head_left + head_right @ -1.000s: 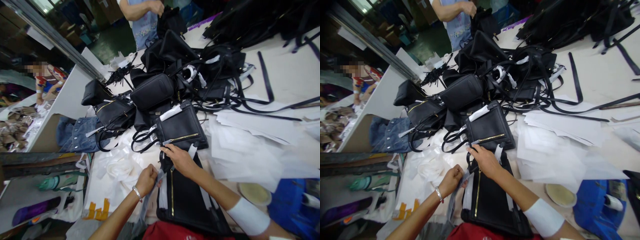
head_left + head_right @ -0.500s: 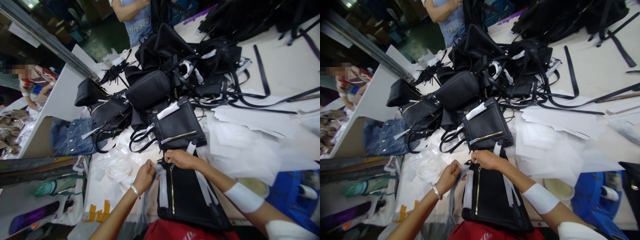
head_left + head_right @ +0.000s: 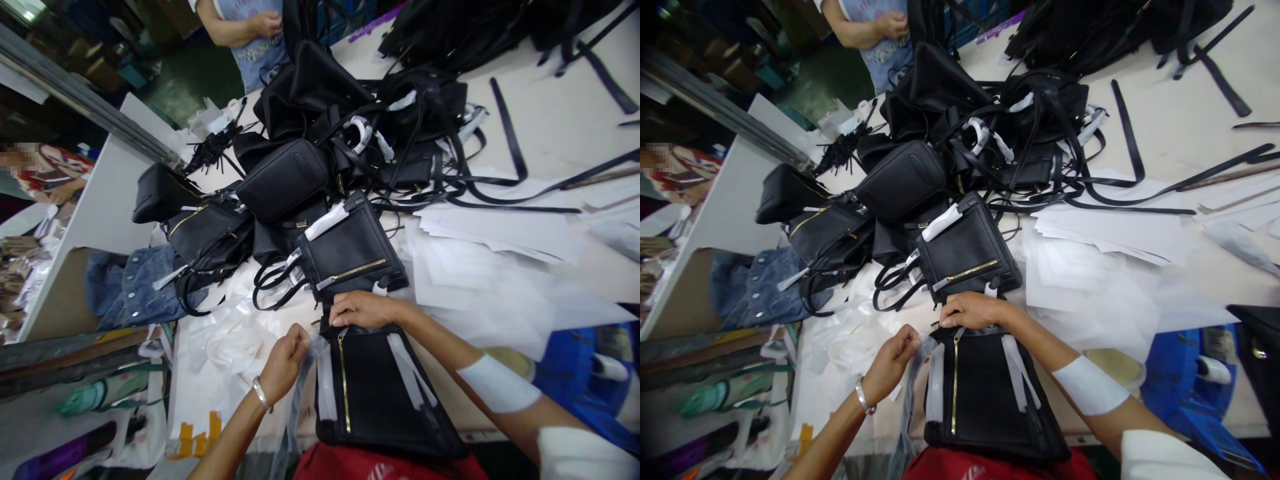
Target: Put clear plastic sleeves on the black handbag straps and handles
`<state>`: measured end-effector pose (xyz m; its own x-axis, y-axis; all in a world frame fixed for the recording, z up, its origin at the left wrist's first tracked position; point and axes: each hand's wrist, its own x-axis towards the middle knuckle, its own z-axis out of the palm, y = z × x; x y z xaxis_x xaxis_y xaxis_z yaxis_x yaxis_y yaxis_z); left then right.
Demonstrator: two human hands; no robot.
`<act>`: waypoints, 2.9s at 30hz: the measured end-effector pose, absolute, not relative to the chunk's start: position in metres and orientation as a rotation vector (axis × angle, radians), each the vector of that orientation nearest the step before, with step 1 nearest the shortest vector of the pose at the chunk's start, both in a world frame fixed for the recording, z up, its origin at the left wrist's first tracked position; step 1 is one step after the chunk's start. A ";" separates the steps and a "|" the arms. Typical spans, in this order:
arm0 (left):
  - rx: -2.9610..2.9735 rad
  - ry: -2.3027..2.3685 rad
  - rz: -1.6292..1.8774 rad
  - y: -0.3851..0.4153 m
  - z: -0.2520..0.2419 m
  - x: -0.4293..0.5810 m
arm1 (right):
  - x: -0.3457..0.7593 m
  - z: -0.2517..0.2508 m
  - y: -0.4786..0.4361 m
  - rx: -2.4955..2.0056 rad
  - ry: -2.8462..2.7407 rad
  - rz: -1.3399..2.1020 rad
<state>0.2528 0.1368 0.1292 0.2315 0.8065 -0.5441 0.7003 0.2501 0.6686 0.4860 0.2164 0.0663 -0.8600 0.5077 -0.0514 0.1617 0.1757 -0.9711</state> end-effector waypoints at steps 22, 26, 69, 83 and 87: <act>1.380 1.464 0.161 0.146 0.119 0.264 | 0.458 0.051 0.214 -0.680 -2.184 1.860; 1.382 1.490 0.163 0.148 0.112 0.271 | 0.450 0.052 0.208 -0.840 -2.179 1.840; 1.458 1.597 -0.050 0.173 0.079 0.273 | 0.464 0.042 0.161 -1.433 -2.264 1.249; 1.518 1.585 -0.120 0.176 0.075 0.270 | 0.462 0.027 0.163 -1.479 -2.167 1.319; 1.504 1.602 -0.109 0.178 0.071 0.269 | 0.466 0.025 0.167 -1.331 -2.053 1.413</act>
